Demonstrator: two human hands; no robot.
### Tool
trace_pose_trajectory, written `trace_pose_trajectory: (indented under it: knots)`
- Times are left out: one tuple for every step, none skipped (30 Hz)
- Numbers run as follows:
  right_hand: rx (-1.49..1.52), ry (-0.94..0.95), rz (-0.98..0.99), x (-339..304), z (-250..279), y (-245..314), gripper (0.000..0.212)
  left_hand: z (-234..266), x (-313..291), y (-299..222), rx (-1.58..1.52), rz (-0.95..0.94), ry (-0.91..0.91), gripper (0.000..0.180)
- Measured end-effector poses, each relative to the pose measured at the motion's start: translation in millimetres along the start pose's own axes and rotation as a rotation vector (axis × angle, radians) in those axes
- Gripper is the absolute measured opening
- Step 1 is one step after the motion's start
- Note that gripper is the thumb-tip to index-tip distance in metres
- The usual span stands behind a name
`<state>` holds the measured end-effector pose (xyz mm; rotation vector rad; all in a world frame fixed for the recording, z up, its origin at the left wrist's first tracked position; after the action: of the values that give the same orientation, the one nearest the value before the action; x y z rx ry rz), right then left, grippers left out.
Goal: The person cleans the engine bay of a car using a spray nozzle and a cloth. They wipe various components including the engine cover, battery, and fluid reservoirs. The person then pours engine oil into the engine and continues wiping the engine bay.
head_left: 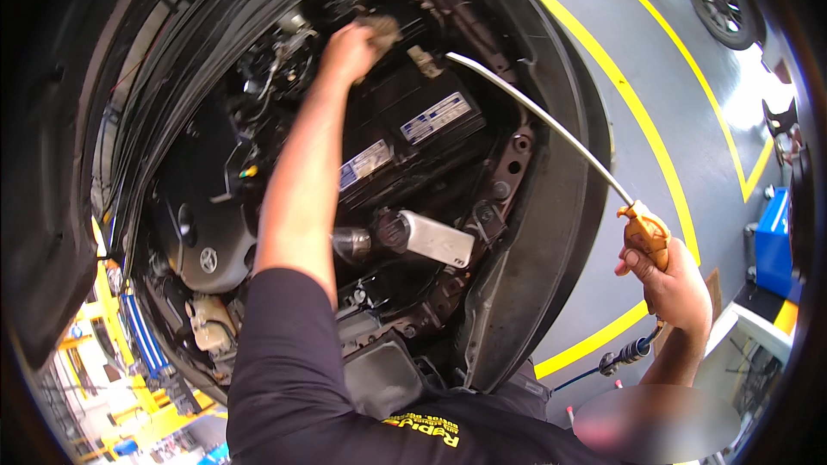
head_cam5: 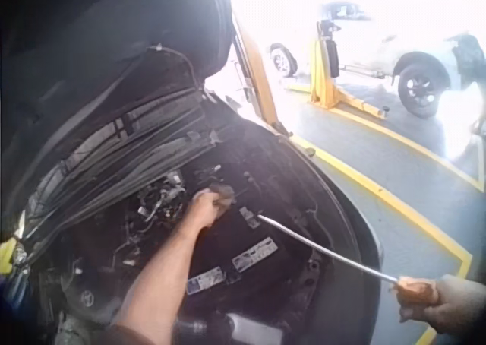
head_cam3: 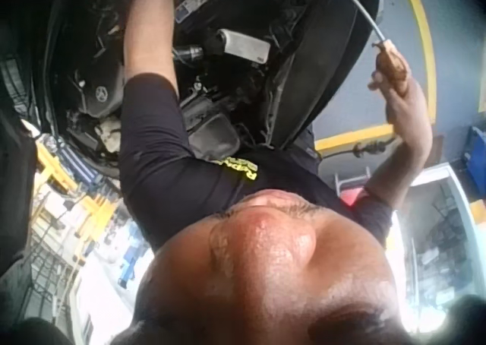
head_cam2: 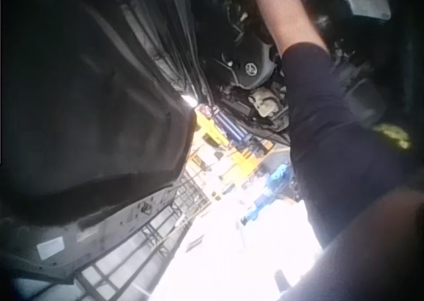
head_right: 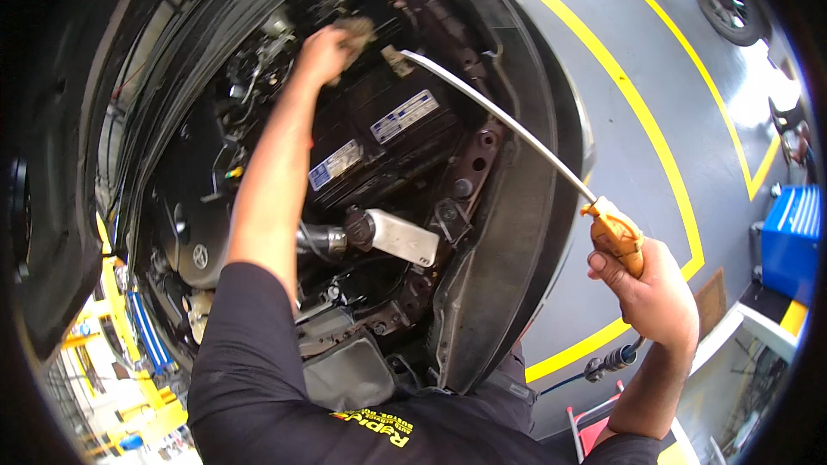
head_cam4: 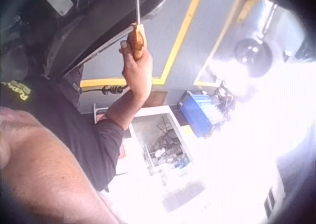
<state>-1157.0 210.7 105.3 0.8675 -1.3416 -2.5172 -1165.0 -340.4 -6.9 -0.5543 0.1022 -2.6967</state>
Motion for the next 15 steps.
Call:
trace_pose_trajectory:
  knots:
    - [0.013, 0.003, -0.036, 4.0, -5.9, 0.7, 0.034, -13.2, 6.7, -4.7, -0.073, 0.012, -0.041, 0.031]
    - [0.003, 0.031, -0.037, 6.4, -8.4, 4.0, 0.035, -18.9, 13.3, -12.2, -0.039, -0.081, -0.167, 0.030]
    - [-0.037, 0.049, -0.100, 8.4, -9.1, 5.0, 0.035, -27.2, 16.1, -16.5, -0.140, -0.137, -0.169, 0.029]
    - [-0.044, 0.055, -0.160, 10.0, -10.3, 5.9, 0.036, -31.5, 13.7, -17.6, -0.170, -0.169, -0.185, 0.030]
    - [-0.068, 0.070, -0.134, 11.7, -13.2, 9.1, 0.036, -31.9, 10.4, -13.7, -0.223, -0.160, -0.163, 0.031]
    - [-0.063, 0.080, -0.111, 11.3, -15.8, 11.8, 0.036, -26.2, 0.5, -10.2, -0.177, -0.242, -0.206, 0.029]
    - [-0.033, 0.106, -0.097, 11.3, -18.1, 14.4, 0.036, -18.2, -8.9, -4.1, -0.109, -0.308, -0.202, 0.028]
    - [-0.066, 0.097, -0.082, 11.3, -18.2, 16.2, 0.037, -8.6, -19.7, 7.1, -0.055, -0.263, -0.160, 0.028]
    - [-0.077, 0.079, -0.066, 11.6, -18.6, 17.8, 0.037, 4.7, -31.2, 20.0, 0.013, -0.205, -0.115, 0.029]
    - [-0.075, 0.084, -0.073, 11.8, -19.4, 18.7, 0.036, 19.6, -43.8, 31.7, 0.069, -0.167, -0.088, 0.029]
    - [-0.106, 0.077, -0.112, 11.7, -20.0, 17.8, 0.036, 35.4, -56.2, 43.9, 0.129, -0.074, -0.054, 0.030]
    - [-0.085, 0.109, -0.084, 12.2, -22.8, 19.9, 0.035, 46.1, -66.4, 49.9, 0.150, 0.019, 0.021, 0.029]
    - [-0.103, 0.129, -0.082, 12.9, -24.8, 21.2, 0.034, 58.2, -76.0, 54.5, 0.180, 0.119, 0.091, 0.029]
    - [-0.124, 0.150, -0.082, 12.6, -27.4, 22.1, 0.034, 71.1, -81.6, 52.5, 0.172, 0.140, 0.119, 0.029]
    - [-0.174, 0.158, -0.116, 12.9, -29.1, 22.6, 0.033, 85.7, -86.2, 50.0, 0.175, 0.167, 0.145, 0.029]
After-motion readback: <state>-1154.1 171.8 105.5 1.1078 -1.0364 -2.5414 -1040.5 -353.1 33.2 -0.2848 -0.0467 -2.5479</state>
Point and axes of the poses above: each hand's wrist, its own x-axis towards the middle knuckle, its own z-axis out of the back of the hand, y = z × x, the point moved 4 cm from there along x, towards the middle knuckle, and after that the axes turned 14 degrees about -y, right-handed, at the moved point
